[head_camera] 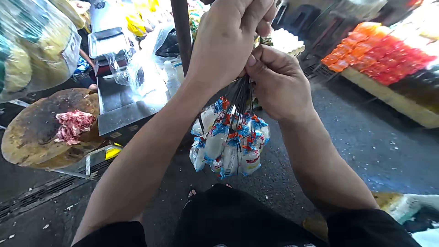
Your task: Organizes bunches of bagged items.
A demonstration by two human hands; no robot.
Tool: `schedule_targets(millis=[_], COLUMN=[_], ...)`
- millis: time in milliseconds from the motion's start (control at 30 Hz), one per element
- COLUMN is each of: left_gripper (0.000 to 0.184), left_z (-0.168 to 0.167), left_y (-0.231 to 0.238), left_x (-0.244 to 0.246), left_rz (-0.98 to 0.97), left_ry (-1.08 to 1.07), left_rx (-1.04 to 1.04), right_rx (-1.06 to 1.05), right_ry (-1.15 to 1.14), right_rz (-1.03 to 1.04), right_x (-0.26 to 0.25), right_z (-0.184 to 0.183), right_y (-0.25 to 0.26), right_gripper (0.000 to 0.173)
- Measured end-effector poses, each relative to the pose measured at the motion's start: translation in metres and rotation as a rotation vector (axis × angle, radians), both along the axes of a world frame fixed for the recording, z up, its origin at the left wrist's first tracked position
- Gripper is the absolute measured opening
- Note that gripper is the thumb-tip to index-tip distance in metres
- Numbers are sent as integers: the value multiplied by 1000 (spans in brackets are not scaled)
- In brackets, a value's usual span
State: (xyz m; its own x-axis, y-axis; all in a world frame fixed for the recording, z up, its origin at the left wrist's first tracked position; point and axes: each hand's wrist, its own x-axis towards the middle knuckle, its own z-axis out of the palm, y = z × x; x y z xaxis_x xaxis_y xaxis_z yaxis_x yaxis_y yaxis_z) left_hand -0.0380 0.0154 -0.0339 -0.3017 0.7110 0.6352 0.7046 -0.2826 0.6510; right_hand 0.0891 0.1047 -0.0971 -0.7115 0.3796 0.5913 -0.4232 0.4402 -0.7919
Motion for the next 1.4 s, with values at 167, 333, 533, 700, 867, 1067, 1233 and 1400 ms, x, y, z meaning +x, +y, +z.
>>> schedule_targets(millis=[167, 333, 533, 700, 867, 1067, 1233, 1400], left_gripper=[38, 47, 31, 35, 35, 22, 24, 18], left_z=[-7, -32, -183, -290, -371, -275, -207, -182], left_y=[-7, -7, -86, -189, -242, -130, -29, -8], left_x=[-45, -152, -242, -209, -115, 40, 67, 70], left_rz=[28, 138, 229, 214, 970, 80, -56, 19], left_ry=[442, 118, 209, -616, -997, -324, 7, 16], left_rx=[-171, -821, -1211, -665, -192, -140, -102, -51], right_rx=[-149, -612, -833, -929, -999, -931, -776, -717], right_ry=[-56, -156, -180, -162, -103, -104, -68, 25], right_rz=[-5, 87, -30, -101, -214, -249, -228, -232], right_x=[10, 14, 29, 43, 59, 63, 47, 32], right_z=[-11, -30, -53, -64, -71, -84, -72, -44], right_y=[-9, -21, -10, -2, -1, -2, -3, 2], right_gripper=[27, 26, 26, 26, 25, 25, 27, 28])
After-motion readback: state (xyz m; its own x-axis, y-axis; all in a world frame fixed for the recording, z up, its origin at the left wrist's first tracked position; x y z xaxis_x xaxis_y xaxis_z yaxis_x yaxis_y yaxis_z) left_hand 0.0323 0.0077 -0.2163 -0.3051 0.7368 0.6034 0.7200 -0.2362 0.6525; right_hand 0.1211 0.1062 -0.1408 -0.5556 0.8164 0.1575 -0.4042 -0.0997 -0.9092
